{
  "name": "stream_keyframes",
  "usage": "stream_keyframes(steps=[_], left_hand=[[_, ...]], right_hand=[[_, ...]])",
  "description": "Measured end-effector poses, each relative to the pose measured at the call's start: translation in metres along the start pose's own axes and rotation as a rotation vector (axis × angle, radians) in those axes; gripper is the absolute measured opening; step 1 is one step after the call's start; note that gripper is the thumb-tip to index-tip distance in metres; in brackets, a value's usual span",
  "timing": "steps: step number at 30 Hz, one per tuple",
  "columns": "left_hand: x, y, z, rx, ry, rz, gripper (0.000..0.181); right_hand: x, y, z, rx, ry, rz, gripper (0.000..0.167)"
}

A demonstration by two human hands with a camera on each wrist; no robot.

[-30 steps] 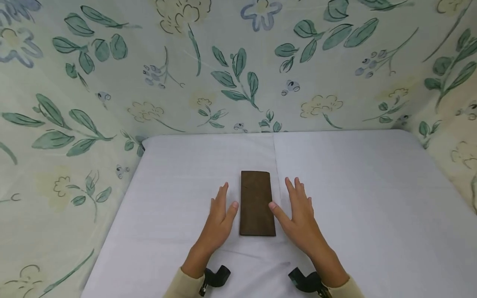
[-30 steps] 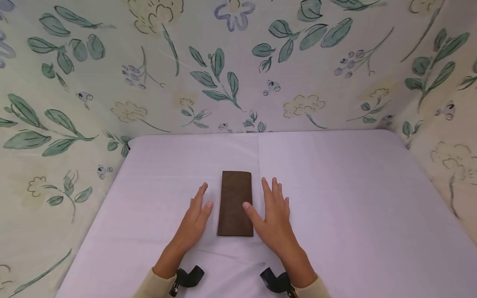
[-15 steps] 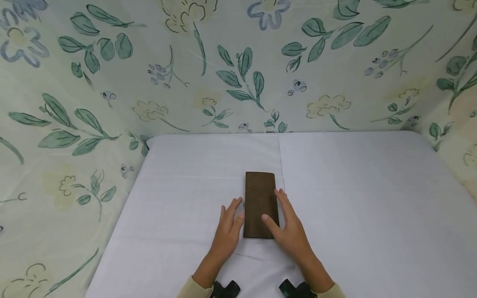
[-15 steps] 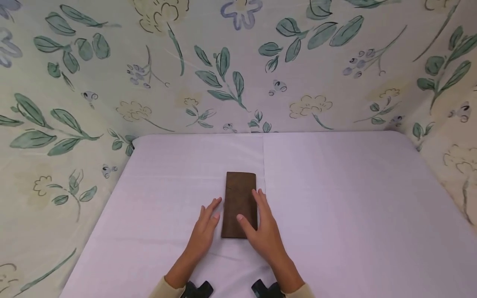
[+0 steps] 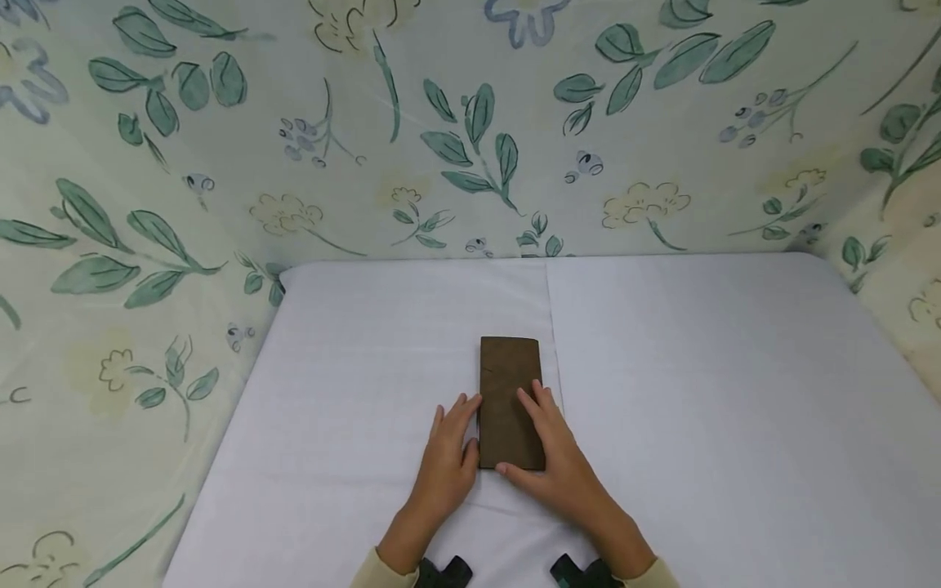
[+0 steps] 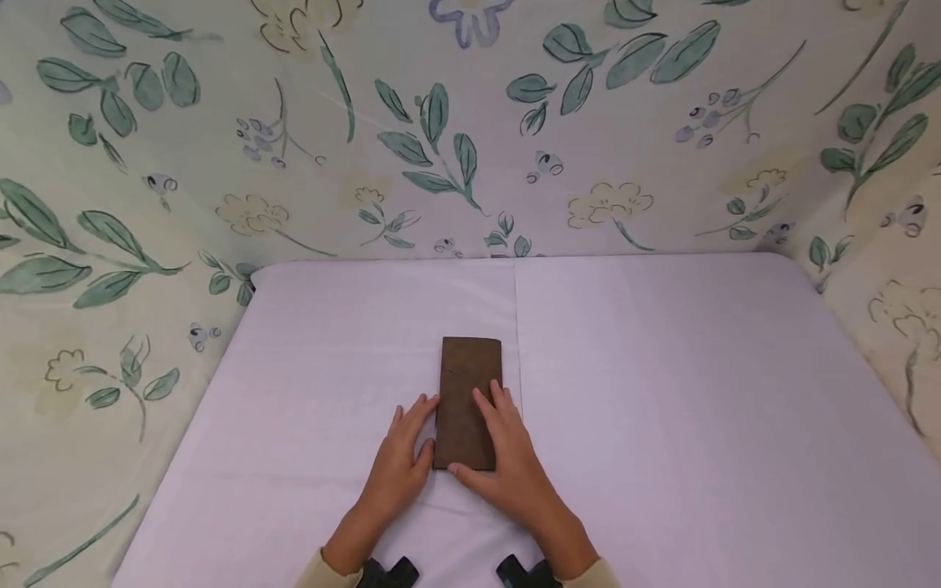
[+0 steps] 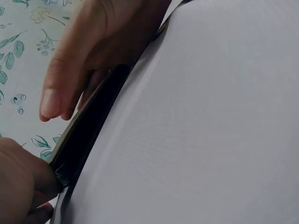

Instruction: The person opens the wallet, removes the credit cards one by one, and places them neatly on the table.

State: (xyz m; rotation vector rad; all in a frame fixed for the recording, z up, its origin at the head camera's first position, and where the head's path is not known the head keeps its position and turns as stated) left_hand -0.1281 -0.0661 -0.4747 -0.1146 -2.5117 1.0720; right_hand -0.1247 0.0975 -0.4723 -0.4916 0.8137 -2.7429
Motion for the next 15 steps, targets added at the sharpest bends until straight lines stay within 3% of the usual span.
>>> stream_keyframes(steps=[5,15], left_hand=[[0.0004,0.0001,-0.0024,0.062,0.022,0.013,0.06],[-0.0014,0.0008,-0.0016,0.092,0.046,0.024,0.057]], right_hand=[[-0.0019,0.0031,0.001,-0.097,-0.039,0.017,0.103],[-0.0042,0.0033,0.0031,-0.181,-0.085,-0.015,0.093]])
Point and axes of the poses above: each hand's wrist, its own x-axis towards the middle knuckle, its own y-axis out of the palm, z = x × y, the point moved 6 cm from there along x, towards the middle knuckle, and after that the axes turned 5 degrees about x, right-handed, at the moved point
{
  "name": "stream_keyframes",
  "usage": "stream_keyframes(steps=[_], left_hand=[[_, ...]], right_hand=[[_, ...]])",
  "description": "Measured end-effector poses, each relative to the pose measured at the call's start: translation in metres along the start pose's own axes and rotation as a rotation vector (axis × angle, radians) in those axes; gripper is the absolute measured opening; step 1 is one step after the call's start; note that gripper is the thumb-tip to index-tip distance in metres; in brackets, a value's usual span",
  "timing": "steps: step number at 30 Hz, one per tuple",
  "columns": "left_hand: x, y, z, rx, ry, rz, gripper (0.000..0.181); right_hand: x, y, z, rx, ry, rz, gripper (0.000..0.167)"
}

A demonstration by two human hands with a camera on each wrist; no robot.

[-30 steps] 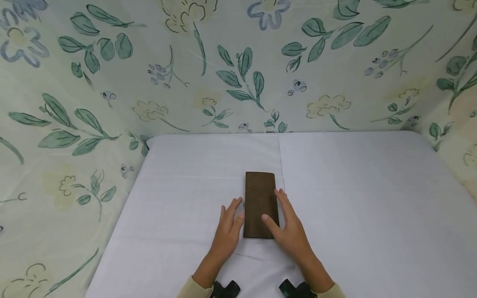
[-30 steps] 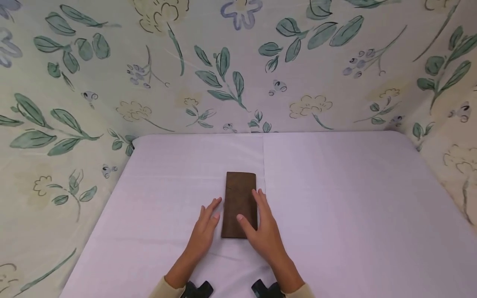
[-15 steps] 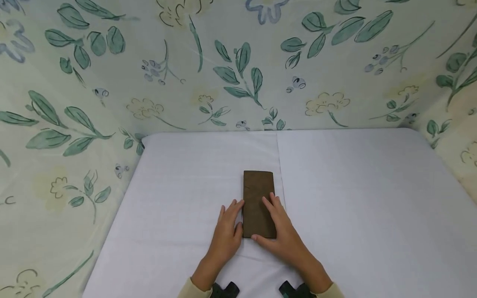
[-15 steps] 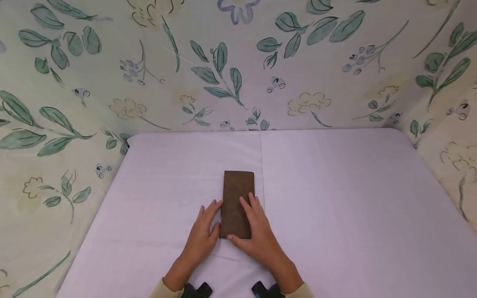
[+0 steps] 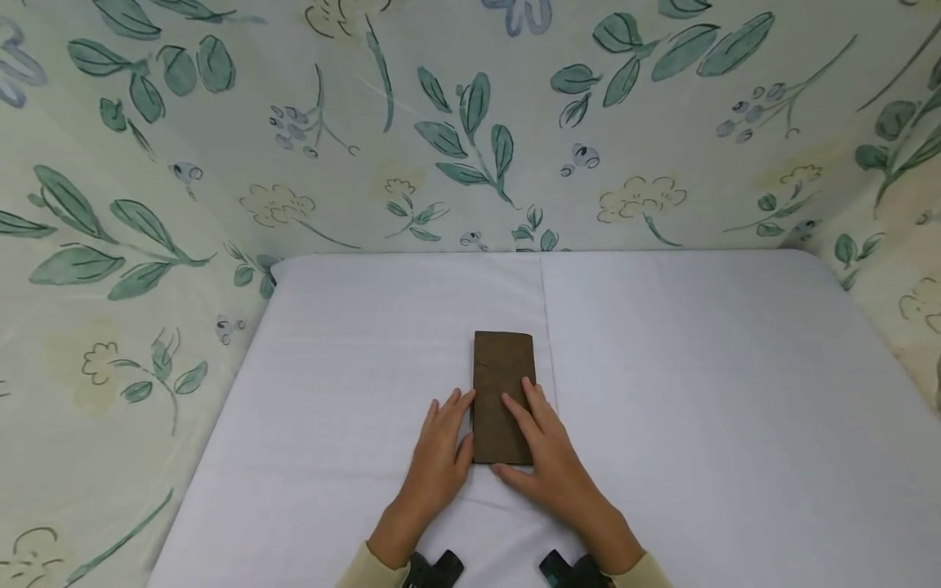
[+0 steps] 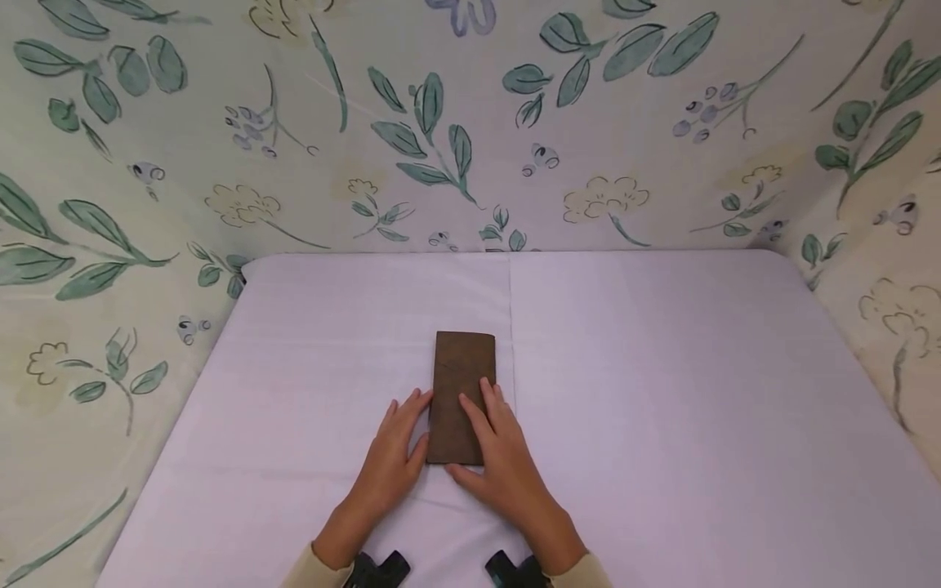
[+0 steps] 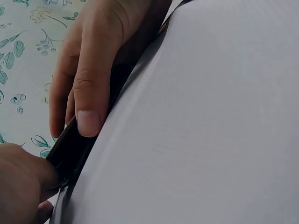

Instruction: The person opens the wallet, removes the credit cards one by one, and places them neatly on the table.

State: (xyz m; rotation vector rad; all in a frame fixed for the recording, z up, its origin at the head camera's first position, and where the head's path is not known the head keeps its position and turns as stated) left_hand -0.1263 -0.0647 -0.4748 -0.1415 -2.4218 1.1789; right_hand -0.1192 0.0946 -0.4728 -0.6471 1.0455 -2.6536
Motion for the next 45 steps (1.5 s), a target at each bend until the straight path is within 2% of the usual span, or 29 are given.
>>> stream_keyframes(steps=[5,11,20,24,31,39,45], left_hand=[[0.0,0.0,0.002,0.011,0.01,0.003,0.06],[0.002,0.0,0.002,0.023,0.024,-0.004,0.065],[0.0,0.005,0.0,0.038,0.004,0.046,0.042],[0.001,0.004,0.0,0.031,-0.003,0.047,0.043],[0.002,0.003,0.0,0.02,0.01,0.031,0.044],[0.001,0.004,0.0,0.011,0.003,0.036,0.044],[0.002,0.003,0.001,0.025,-0.004,0.045,0.044]], right_hand=[[0.001,0.0,0.001,0.003,-0.008,0.007,0.091],[0.002,-0.005,0.002,0.003,0.023,0.015,0.087],[-0.009,-0.029,0.011,0.037,0.042,-0.065,0.074],[-0.014,-0.04,0.011,0.105,0.062,-0.098,0.076],[-0.026,-0.062,-0.003,0.196,0.189,-0.182,0.079],[-0.036,-0.086,-0.024,0.133,0.296,-0.331,0.057],[-0.041,-0.09,-0.039,0.063,0.445,-0.386,0.038]])
Point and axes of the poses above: each hand's wrist, its own x-axis towards the middle knuckle, its own y-axis out of the palm, z = x × y, the point moved 6 cm from there along x, towards the middle knuckle, and after that the axes turned 5 degrees about x, right-handed, at the moved point
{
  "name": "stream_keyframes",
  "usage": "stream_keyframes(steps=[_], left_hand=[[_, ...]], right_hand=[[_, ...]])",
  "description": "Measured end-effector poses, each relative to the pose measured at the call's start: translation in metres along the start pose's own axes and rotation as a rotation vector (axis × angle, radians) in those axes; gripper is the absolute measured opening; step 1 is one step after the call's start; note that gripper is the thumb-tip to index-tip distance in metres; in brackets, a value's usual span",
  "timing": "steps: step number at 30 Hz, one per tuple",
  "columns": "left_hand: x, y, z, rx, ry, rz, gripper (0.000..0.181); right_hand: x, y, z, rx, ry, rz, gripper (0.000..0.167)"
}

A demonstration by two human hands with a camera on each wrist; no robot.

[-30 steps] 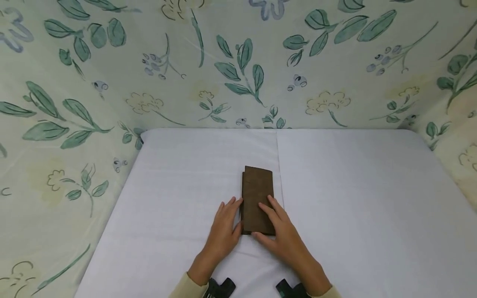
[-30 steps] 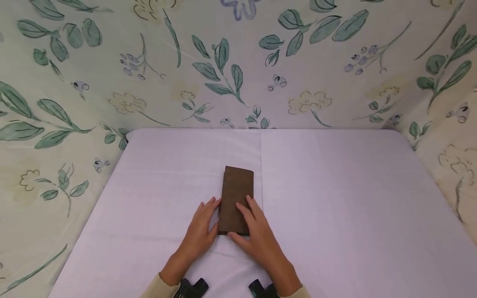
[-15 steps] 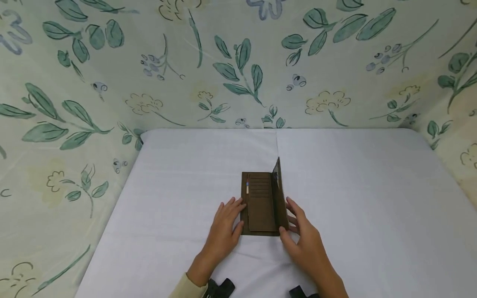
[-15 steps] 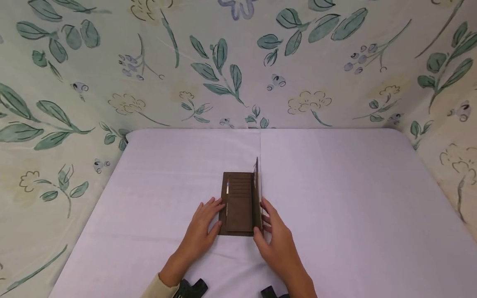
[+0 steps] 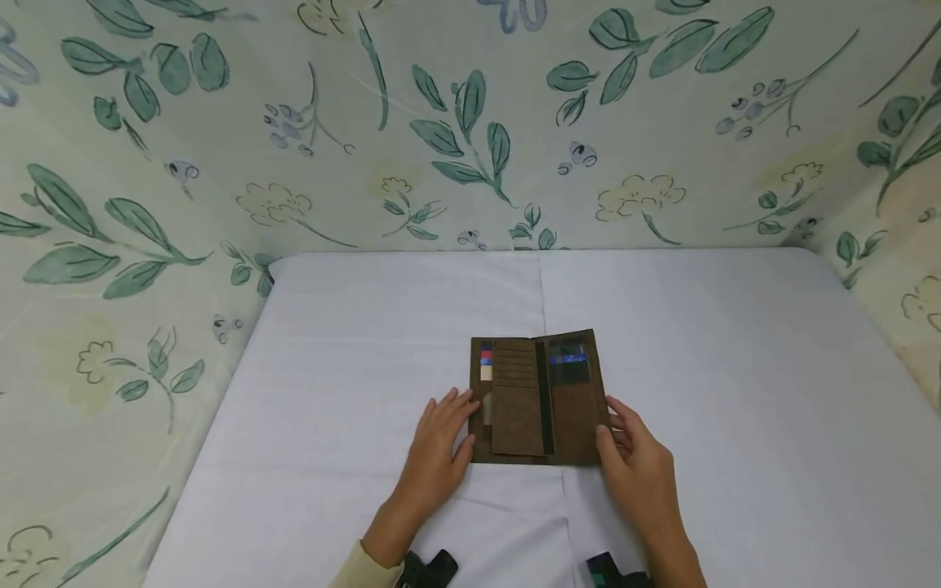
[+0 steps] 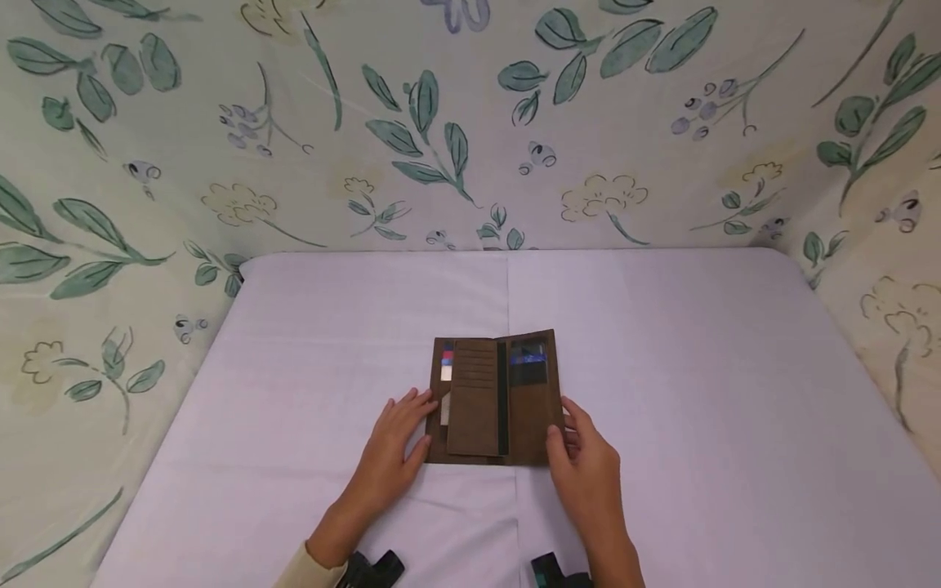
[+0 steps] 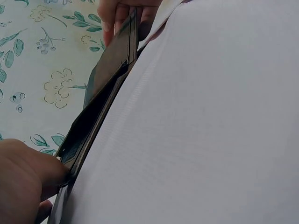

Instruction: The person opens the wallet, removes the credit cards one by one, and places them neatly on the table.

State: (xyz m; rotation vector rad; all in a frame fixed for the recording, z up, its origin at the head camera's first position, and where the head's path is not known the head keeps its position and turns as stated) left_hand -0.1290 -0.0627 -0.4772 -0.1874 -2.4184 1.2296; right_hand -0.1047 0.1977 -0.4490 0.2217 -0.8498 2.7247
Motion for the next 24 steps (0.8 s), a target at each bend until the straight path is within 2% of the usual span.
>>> stream_keyframes(steps=[5,14,18,24], left_hand=[[0.0007,-0.0013,0.0002,-0.016,-0.012,0.01,0.045],[-0.0005,-0.0009,0.0019,-0.026,-0.035,0.009,0.045],[-0.0004,-0.0005,0.0014,-0.021,-0.028,0.005,0.044],[-0.0003,-0.0009,-0.0011,-0.02,-0.024,0.008,0.043]], right_hand=[[0.0002,-0.0011,-0.0049,-0.04,0.046,-0.041,0.034],[0.002,0.0039,-0.01,-0.131,-0.001,-0.072,0.031],[0.001,0.0061,-0.0098,-0.185,-0.008,-0.073,0.03],[-0.0016,0.0077,-0.0111,-0.197,0.052,-0.055,0.032]])
Point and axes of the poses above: each hand's wrist, its own x-axis towards the middle knuckle, its own y-axis out of the palm, z = x × y, the point moved 6 cm from there along x, towards the middle knuckle, and after that the axes turned 5 degrees about x, right-handed, at the moved point
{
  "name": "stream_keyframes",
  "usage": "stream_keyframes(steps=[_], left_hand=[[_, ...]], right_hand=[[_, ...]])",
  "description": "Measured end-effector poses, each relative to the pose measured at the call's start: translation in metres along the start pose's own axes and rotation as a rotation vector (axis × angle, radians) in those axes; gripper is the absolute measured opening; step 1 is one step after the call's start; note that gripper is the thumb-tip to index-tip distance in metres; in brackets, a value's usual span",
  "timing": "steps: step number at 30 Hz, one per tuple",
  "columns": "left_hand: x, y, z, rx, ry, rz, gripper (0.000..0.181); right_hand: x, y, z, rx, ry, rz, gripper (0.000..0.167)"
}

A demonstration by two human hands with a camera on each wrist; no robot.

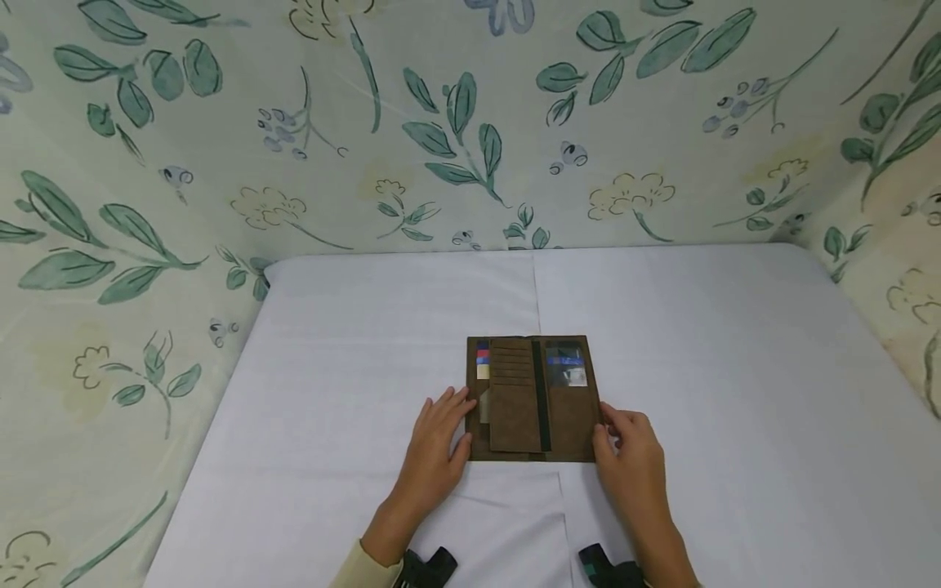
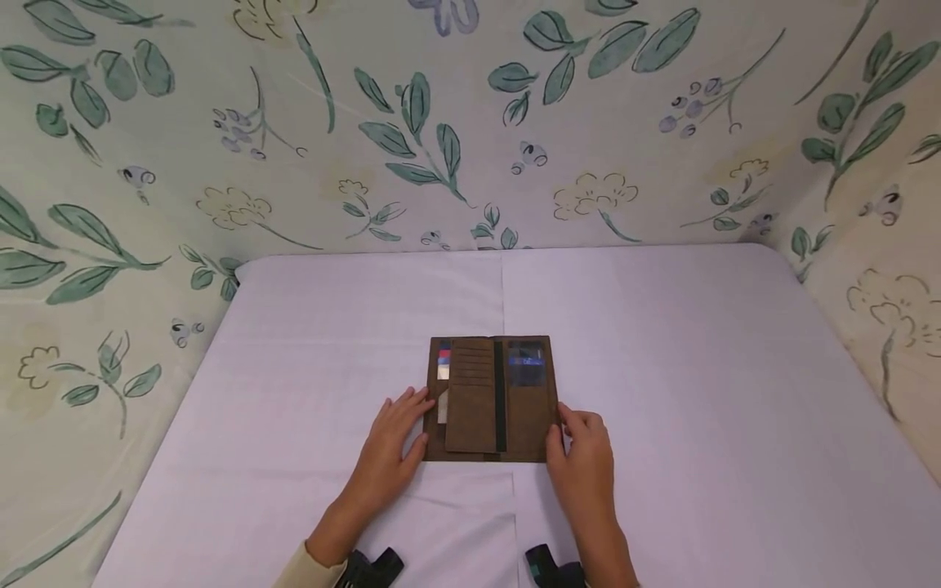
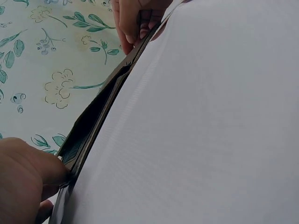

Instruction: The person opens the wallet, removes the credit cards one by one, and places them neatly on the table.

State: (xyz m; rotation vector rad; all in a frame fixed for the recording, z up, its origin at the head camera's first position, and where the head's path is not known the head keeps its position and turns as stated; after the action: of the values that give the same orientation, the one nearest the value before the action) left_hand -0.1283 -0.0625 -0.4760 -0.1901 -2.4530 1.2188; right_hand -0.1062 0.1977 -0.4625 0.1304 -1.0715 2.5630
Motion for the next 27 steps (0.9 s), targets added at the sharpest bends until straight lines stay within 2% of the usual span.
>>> stream_keyframes(steps=[3,10,27], left_hand=[[0.0001,0.0,-0.0007,-0.002,0.002,0.001,0.043],[-0.0002,-0.0002,-0.0013,0.004,0.005,-0.007,0.044],[-0.0012,-0.0013,-0.0018,0.003,0.021,-0.014,0.045]], right_hand=[[-0.0006,0.0008,-0.0009,-0.003,0.023,0.006,0.033],[0.0,0.0001,-0.0013,-0.002,0.016,-0.017,0.03],[0.0004,0.0026,-0.0042,0.01,0.044,-0.014,0.031]])
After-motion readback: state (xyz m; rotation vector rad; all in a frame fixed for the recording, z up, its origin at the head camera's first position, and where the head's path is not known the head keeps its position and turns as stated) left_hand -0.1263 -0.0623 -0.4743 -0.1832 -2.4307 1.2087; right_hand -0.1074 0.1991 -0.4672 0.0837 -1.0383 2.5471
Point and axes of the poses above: each hand's wrist, its own x-axis towards the middle knuckle, its own y-axis out of the palm, z = x × y, the point moved 6 cm from there along x, towards the middle knuckle, and after that the axes turned 5 degrees about x, right-handed, at the moved point
